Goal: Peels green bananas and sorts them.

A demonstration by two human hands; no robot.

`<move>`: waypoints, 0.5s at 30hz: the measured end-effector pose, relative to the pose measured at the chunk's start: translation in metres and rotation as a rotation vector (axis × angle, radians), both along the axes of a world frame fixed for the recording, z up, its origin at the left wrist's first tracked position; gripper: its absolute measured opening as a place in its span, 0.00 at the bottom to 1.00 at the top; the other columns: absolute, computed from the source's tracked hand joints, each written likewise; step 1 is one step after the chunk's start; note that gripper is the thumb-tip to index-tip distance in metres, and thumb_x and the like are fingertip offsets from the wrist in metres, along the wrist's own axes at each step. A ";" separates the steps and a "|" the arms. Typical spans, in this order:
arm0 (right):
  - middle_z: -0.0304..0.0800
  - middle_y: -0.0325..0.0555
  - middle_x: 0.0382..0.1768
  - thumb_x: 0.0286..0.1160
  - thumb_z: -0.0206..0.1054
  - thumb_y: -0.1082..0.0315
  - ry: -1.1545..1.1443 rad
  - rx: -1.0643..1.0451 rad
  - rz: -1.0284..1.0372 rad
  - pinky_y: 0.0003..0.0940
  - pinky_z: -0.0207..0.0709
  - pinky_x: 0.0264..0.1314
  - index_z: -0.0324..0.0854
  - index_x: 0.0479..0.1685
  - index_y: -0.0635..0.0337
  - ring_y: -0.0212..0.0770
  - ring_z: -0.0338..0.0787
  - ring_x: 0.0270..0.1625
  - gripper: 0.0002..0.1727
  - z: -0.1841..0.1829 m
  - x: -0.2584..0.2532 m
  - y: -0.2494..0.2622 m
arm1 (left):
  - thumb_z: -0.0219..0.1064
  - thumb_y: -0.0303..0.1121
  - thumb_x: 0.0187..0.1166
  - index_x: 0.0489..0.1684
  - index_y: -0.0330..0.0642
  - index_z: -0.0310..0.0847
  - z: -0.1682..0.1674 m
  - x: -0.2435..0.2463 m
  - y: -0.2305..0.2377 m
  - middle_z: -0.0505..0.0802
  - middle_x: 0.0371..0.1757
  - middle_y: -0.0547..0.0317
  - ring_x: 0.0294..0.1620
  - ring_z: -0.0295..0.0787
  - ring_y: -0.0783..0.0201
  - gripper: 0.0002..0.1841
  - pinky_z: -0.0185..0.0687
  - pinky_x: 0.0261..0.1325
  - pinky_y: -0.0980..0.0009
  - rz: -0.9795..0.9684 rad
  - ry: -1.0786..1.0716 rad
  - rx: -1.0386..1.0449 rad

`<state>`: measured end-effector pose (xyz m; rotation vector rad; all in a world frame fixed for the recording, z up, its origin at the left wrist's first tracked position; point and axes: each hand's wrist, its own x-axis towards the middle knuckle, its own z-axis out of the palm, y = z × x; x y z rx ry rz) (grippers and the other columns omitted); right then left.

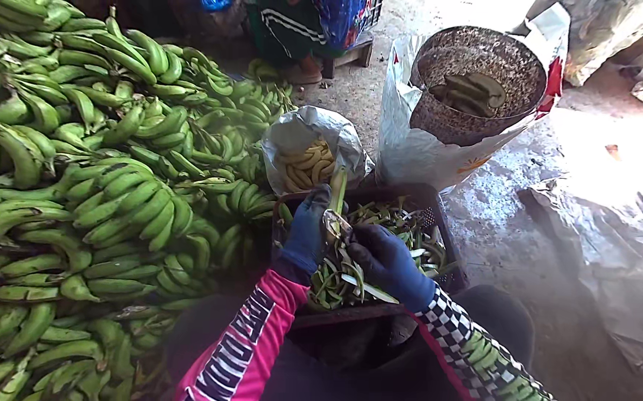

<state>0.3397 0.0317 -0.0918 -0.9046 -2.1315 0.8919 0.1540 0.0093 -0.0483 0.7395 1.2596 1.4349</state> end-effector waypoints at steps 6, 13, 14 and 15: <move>0.89 0.50 0.60 0.87 0.58 0.43 -0.033 0.065 -0.455 0.57 0.83 0.62 0.82 0.71 0.53 0.48 0.89 0.60 0.28 0.005 0.025 0.054 | 0.49 0.54 0.92 0.64 0.50 0.82 0.006 0.006 0.000 0.88 0.35 0.56 0.24 0.81 0.67 0.23 0.81 0.26 0.73 -0.372 -0.051 -0.113; 0.91 0.37 0.41 0.84 0.62 0.41 0.113 -0.025 -0.079 0.44 0.91 0.40 0.79 0.67 0.52 0.34 0.91 0.37 0.27 0.007 0.010 0.005 | 0.53 0.60 0.89 0.86 0.72 0.67 0.002 0.002 -0.002 0.91 0.59 0.56 0.44 0.91 0.59 0.27 0.89 0.43 0.56 0.060 0.190 -0.038; 0.92 0.38 0.44 0.83 0.62 0.40 0.100 -0.017 -0.024 0.45 0.92 0.43 0.81 0.66 0.53 0.35 0.92 0.40 0.28 0.005 0.004 -0.004 | 0.52 0.61 0.88 0.85 0.74 0.67 -0.001 -0.001 -0.002 0.91 0.59 0.57 0.45 0.90 0.59 0.27 0.88 0.43 0.56 0.103 0.190 -0.038; 0.92 0.39 0.45 0.83 0.62 0.39 0.070 0.009 -0.004 0.45 0.91 0.46 0.83 0.64 0.53 0.35 0.92 0.43 0.29 0.003 -0.001 -0.009 | 0.52 0.60 0.89 0.84 0.74 0.68 -0.002 -0.004 -0.002 0.91 0.55 0.58 0.41 0.90 0.60 0.25 0.89 0.39 0.59 0.110 0.152 -0.017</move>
